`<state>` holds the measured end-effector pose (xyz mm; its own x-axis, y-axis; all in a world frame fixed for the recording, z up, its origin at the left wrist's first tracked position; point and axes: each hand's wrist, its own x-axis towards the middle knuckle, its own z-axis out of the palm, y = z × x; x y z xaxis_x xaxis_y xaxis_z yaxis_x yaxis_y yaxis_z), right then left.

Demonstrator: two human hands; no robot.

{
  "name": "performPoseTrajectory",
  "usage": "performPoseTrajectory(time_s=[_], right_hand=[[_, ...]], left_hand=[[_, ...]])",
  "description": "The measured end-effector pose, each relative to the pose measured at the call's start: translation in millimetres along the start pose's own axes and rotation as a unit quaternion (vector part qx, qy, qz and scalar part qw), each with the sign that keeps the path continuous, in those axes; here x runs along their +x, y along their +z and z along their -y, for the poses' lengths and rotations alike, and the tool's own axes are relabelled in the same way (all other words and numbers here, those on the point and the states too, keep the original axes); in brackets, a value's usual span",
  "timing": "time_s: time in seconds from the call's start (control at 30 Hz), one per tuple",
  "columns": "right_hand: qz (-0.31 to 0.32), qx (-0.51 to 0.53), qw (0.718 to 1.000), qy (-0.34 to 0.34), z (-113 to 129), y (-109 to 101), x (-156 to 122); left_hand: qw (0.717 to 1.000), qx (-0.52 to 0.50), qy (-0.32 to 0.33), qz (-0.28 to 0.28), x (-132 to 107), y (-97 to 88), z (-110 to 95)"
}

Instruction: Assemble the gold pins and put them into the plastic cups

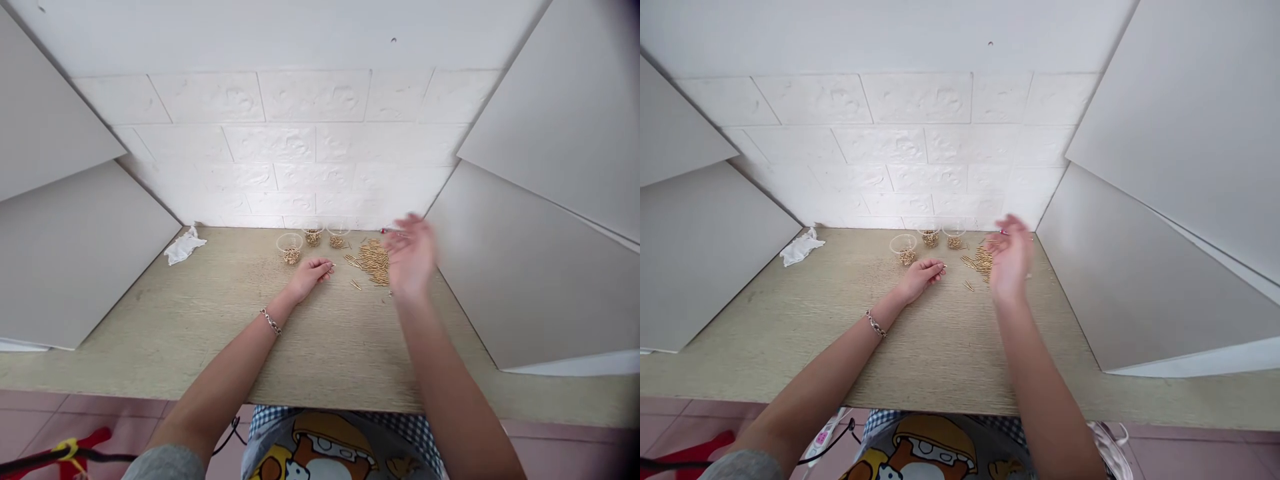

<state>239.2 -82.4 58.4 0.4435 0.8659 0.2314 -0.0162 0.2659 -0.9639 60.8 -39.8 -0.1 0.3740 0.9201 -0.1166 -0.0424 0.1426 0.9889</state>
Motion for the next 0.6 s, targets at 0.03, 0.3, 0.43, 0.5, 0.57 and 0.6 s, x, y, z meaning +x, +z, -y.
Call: performPoseTrajectory(time_s=[0.03, 0.3, 0.43, 0.5, 0.57, 0.6], right_hand=[[0.003, -0.002, 1.000, 0.020, -6.5, 8.4, -2.1], [0.180, -0.119, 0.976, 0.042, -60.4, 42.8, -17.6], [0.180, -0.089, 0.978, 0.054, -67.7, 41.0, -19.8], [0.151, -0.082, 0.984, 0.053, -69.1, 41.1, -20.0], [0.130, -0.078, 0.987, 0.046, -70.2, 41.7, -19.9], [0.127, -0.077, 0.988, 0.042, -70.6, 42.2, -19.8]], left_hand=[[1.000, -0.008, -0.002, 0.000, 0.1, 0.0, -0.2], [0.997, -0.073, 0.013, -0.005, -1.7, 0.4, -4.2], [0.998, -0.068, 0.011, 0.002, -2.0, 0.1, -3.9], [0.998, -0.064, 0.007, 0.002, -1.5, -0.3, -3.3], [0.998, -0.057, 0.006, 0.001, -0.8, -0.6, -2.6], [0.999, -0.053, 0.007, 0.001, -0.6, -0.7, -2.4]])
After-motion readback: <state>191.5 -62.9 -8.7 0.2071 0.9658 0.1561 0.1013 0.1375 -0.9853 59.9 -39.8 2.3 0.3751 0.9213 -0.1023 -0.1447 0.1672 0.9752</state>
